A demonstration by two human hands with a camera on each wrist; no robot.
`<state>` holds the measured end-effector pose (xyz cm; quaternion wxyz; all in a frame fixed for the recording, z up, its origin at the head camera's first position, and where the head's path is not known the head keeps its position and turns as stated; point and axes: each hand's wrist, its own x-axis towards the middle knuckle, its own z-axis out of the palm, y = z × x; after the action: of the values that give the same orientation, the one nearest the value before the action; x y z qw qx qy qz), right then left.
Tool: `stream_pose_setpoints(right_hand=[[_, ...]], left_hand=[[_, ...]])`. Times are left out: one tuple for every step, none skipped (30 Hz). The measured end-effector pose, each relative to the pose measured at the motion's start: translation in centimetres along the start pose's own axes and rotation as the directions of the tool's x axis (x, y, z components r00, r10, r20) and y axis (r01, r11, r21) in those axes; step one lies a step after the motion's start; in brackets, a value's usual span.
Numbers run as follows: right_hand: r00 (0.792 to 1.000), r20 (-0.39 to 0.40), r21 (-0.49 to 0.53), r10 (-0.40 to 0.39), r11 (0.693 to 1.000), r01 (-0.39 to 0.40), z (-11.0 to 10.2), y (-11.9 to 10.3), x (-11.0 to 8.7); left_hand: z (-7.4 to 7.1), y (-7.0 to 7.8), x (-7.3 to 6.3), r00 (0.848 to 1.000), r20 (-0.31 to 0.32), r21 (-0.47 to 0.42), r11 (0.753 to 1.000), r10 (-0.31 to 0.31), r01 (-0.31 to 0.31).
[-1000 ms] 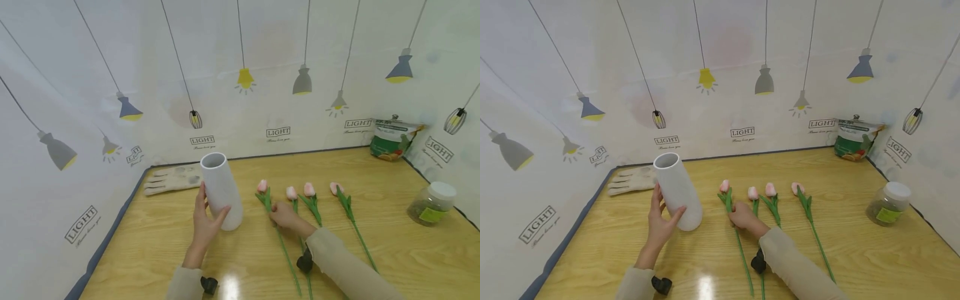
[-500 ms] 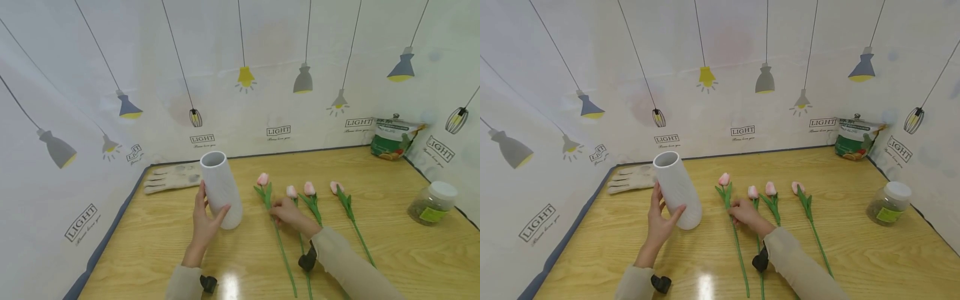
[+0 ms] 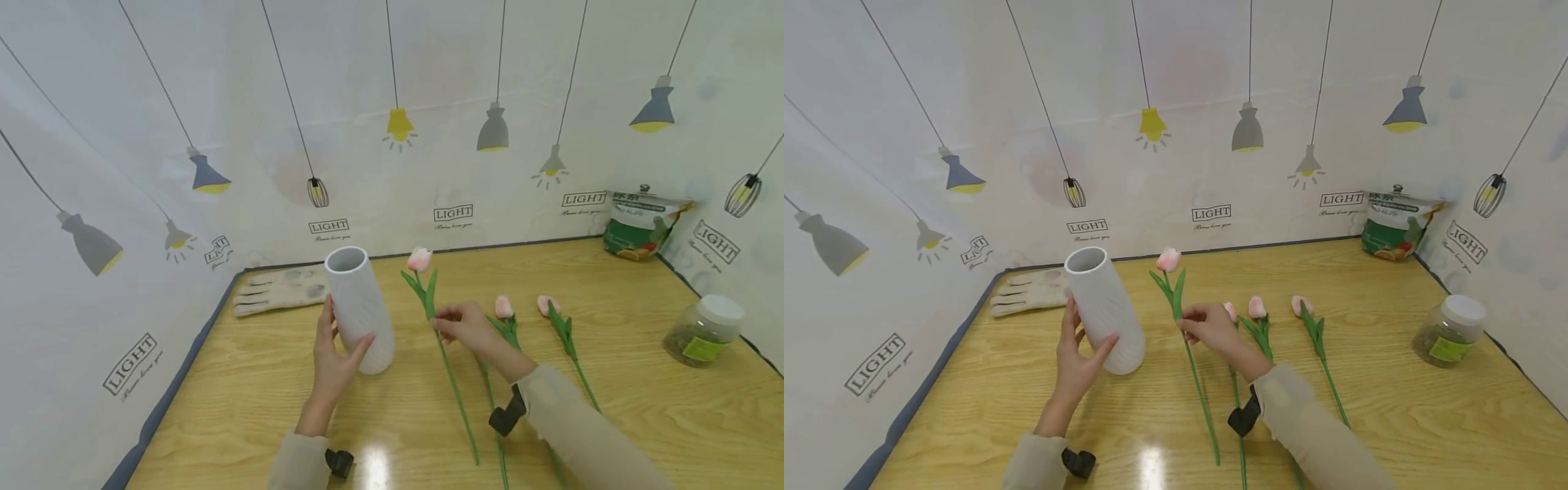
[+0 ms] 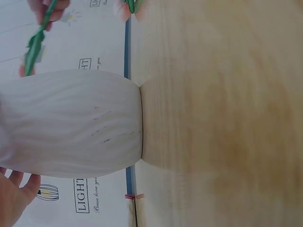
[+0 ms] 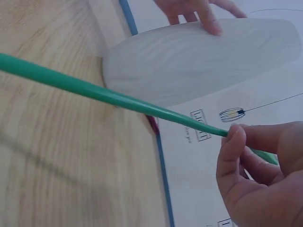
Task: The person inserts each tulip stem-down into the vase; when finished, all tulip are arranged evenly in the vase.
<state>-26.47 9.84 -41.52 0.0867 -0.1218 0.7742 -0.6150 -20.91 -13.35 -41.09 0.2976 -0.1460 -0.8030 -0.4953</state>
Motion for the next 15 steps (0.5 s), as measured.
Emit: stream_pose_setpoints(right_hand=[[1.000,-0.001,0.024,-0.013,1.000,0.013,-0.1,-0.3,-0.1],[0.999,-0.001,0.038,-0.037,0.999,0.037,-0.3,-0.5,-0.2],[0.999,-0.004,0.052,-0.053,0.997,0.053,-0.5,-0.8,-0.4],[0.997,-0.012,0.061,-0.071,0.996,0.072,-0.7,-1.0,-0.5],[0.996,-0.031,0.073,-0.079,0.994,0.081,-0.9,-1.3,-0.7],[0.995,-0.049,0.075,-0.093,0.993,0.096,-1.2,-1.5,-0.8],[0.992,-0.070,0.075,-0.102,0.991,0.107,-1.4,-1.8,-0.9],[0.989,-0.094,0.064,-0.117,0.990,0.123,-1.7,-2.0,-1.0],[0.984,-0.116,0.059,-0.133,0.988,0.140,-2.0,-2.2,-1.1],[0.980,-0.139,0.061,-0.146,0.986,0.155,-2.3,-2.4,-1.1],[0.975,-0.159,0.063,-0.157,0.984,0.169,-2.6,-2.5,-1.2],[0.970,-0.175,0.060,-0.170,0.981,0.183,-2.9,-2.6,-1.2],[0.965,-0.194,0.065,-0.179,0.979,0.195,-3.2,-2.7,-1.2],[0.958,-0.211,0.064,-0.194,0.975,0.212,-3.4,-2.7,-1.1],[0.953,-0.224,0.066,-0.203,0.973,0.223,-3.6,-2.7,-1.1]], left_hand=[[0.0,0.0,0.0,1.000,0.001,-0.002,1.000,0.000,0.000],[0.0,0.0,0.0,1.000,0.002,-0.003,1.000,-0.001,0.001],[0.1,0.0,0.0,1.000,0.002,-0.004,1.000,-0.001,0.001],[0.1,0.0,0.1,1.000,0.002,-0.005,1.000,-0.001,0.001],[0.1,0.0,0.0,1.000,0.001,-0.006,1.000,0.000,0.000],[0.1,0.0,0.0,1.000,-0.002,-0.005,1.000,0.002,-0.002],[0.1,0.0,0.0,1.000,-0.005,-0.004,1.000,0.003,-0.003],[0.1,0.0,0.0,1.000,-0.009,-0.004,1.000,0.006,-0.006],[0.1,0.0,0.0,1.000,-0.012,-0.002,1.000,0.008,-0.008],[0.1,0.0,0.0,1.000,-0.014,-0.001,1.000,0.010,-0.010],[0.1,0.0,0.0,1.000,-0.016,0.000,1.000,0.013,-0.013],[0.1,0.0,0.0,1.000,-0.017,0.000,1.000,0.016,-0.016],[0.1,0.0,0.0,1.000,-0.017,-0.001,1.000,0.017,-0.017],[0.1,0.0,0.0,1.000,-0.017,-0.003,1.000,0.019,-0.019],[0.1,0.0,0.0,1.000,-0.017,-0.002,1.000,0.020,-0.020]])
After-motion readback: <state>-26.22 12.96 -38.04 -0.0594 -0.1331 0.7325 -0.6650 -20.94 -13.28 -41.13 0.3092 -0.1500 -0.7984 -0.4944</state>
